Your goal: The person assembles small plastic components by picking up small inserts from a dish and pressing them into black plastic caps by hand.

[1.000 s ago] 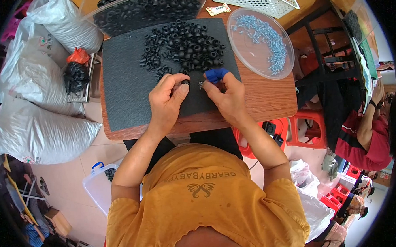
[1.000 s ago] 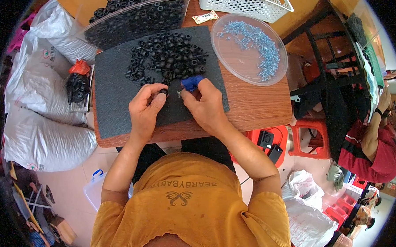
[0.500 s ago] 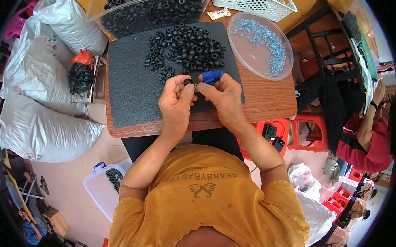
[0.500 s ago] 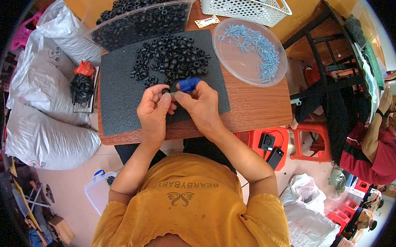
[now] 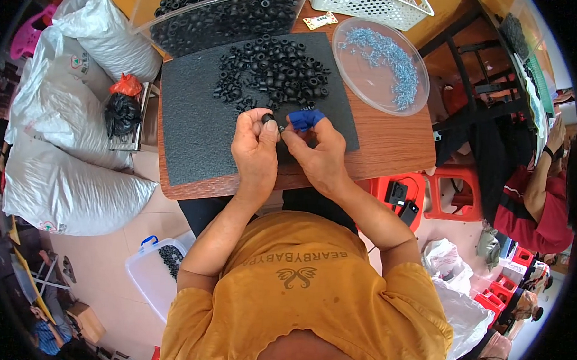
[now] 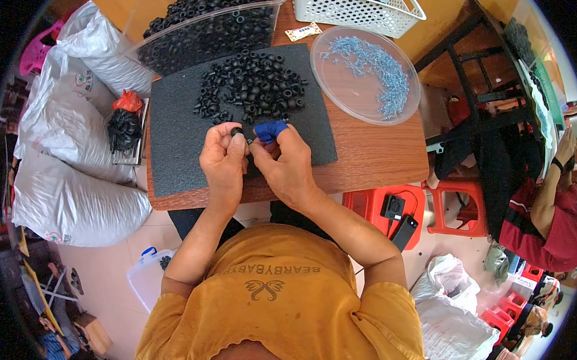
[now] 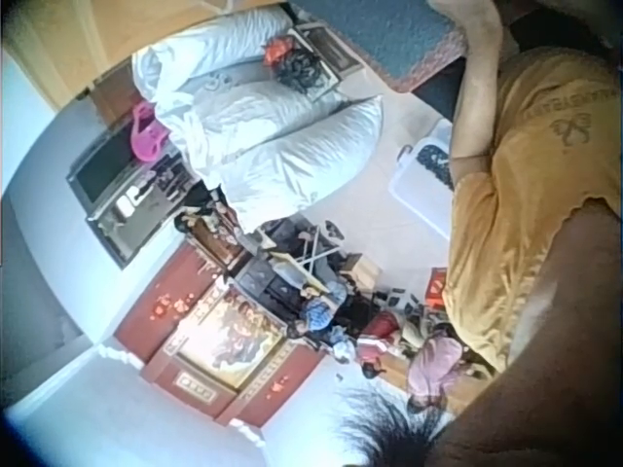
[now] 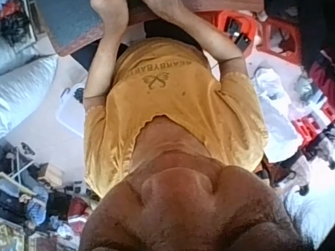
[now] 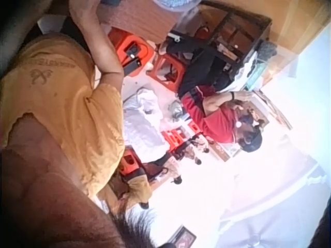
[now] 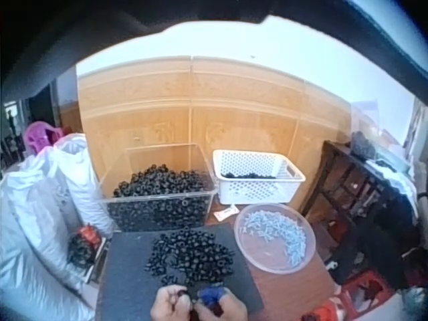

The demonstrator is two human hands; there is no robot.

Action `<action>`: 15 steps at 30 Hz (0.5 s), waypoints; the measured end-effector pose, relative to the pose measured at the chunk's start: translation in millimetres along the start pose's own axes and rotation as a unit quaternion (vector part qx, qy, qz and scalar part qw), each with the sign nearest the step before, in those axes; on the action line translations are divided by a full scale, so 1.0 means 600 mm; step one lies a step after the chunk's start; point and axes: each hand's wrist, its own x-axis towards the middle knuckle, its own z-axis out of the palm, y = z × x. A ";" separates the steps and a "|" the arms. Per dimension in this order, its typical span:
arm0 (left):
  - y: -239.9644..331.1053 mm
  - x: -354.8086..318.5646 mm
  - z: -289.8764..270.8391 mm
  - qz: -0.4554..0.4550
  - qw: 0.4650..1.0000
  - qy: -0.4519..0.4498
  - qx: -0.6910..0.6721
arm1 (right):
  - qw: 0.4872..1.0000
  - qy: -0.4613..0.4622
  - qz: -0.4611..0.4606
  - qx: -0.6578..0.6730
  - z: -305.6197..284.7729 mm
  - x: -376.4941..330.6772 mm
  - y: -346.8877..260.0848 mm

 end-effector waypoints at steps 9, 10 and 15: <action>0.024 -0.012 0.004 -0.047 0.999 -0.012 -0.010 | 0.994 0.036 -0.100 -0.037 -0.003 0.001 0.004; 0.024 -0.016 0.007 -0.024 1.000 -0.009 0.006 | 0.999 0.030 -0.025 0.037 -0.002 0.000 0.002; 0.019 -0.024 0.014 0.009 1.000 0.003 0.008 | 0.977 0.022 0.090 0.191 -0.005 0.002 -0.011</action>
